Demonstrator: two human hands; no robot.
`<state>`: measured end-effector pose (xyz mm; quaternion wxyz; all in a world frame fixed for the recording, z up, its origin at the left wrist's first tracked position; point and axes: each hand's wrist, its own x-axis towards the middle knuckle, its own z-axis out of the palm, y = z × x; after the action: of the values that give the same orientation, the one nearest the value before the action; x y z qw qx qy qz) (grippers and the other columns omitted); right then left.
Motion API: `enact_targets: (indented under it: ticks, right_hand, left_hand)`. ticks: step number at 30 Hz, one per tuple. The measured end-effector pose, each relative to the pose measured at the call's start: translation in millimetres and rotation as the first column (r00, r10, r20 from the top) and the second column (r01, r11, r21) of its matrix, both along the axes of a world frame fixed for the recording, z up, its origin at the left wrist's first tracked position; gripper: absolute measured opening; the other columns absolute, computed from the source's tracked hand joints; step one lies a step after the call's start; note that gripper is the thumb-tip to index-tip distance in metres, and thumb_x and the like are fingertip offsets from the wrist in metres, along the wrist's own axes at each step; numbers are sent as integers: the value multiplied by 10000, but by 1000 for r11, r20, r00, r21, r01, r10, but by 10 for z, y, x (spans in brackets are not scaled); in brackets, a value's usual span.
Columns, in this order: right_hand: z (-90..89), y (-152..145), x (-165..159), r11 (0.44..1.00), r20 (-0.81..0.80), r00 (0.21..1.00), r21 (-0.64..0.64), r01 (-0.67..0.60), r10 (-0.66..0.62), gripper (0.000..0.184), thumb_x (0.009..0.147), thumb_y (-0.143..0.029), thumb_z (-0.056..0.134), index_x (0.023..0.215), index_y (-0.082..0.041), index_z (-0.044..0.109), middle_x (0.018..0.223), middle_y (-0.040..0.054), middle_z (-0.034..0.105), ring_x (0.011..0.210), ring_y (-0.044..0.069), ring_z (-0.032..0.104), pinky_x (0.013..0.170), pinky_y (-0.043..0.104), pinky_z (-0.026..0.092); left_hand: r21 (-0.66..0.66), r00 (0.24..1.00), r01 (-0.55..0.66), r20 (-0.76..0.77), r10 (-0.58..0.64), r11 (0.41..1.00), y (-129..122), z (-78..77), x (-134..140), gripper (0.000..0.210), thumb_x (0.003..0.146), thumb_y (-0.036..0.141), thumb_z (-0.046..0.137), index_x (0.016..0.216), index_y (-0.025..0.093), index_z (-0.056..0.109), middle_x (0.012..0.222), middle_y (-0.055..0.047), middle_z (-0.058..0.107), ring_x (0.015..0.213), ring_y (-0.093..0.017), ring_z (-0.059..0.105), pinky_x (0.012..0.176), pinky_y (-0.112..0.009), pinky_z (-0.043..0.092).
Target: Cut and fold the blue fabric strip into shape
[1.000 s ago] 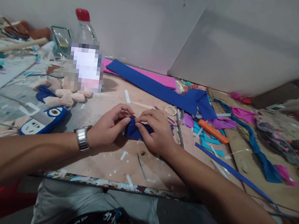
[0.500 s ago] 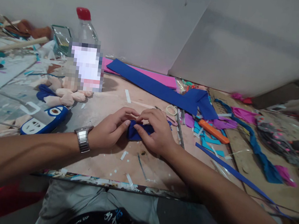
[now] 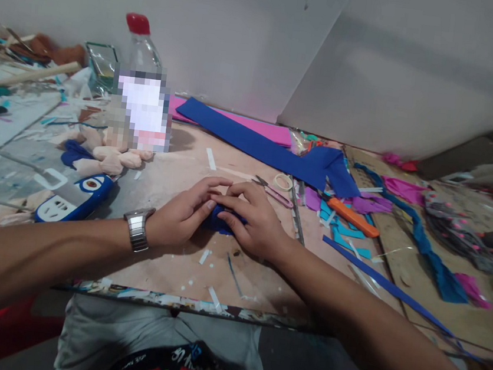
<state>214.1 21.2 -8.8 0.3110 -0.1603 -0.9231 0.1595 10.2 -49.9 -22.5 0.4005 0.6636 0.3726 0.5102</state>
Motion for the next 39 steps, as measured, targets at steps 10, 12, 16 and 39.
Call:
enact_targets:
  ticks: [10, 12, 16, 39]
  right_hand:
    - [25, -5, -22, 1000, -29, 999, 1, 18, -18, 190, 1030, -300, 609, 1191, -258, 700, 1105, 86, 706, 1106, 259, 643, 984, 475, 482]
    - [34, 2, -28, 1000, -37, 999, -13, 20, -20, 193, 1012, -315, 645, 1192, -256, 682, 1113, 81, 720, 1099, 262, 649, 987, 472, 474]
    - [28, 19, -21, 995, -29, 995, -32, 92, -92, 206, 959, -336, 718, 1133, -242, 663, 1104, 80, 716, 1073, 270, 653, 976, 470, 460]
    - [26, 6, -9, 995, -38, 994, 28, 99, -98, 159, 998, -296, 652, 1135, -243, 713, 1119, 88, 684, 1072, 267, 628, 967, 474, 455]
  left_hand:
    - [-102, 986, 143, 102, -133, 984, 10, -17, 14, 438, 1048, 325, 571, 1465, 239, 466, 1505, -166, 566, 1350, -243, 616, 1127, -400, 494]
    - [-115, 987, 105, 132, -90, 988, 17, -25, 16, 403, 1047, 340, 578, 1428, 238, 496, 1447, -152, 611, 1334, -235, 627, 1132, -399, 485]
    - [-172, 988, 30, 155, -3, 985, 19, -11, 14, 411, 1042, 416, 587, 1411, 251, 513, 1243, -112, 733, 1180, -213, 706, 1039, -374, 524]
    - [105, 997, 80, -15, -78, 991, 37, -43, -16, 459, 1070, 278, 498, 1529, 278, 479, 1531, -128, 564, 1432, -276, 539, 1244, -503, 405]
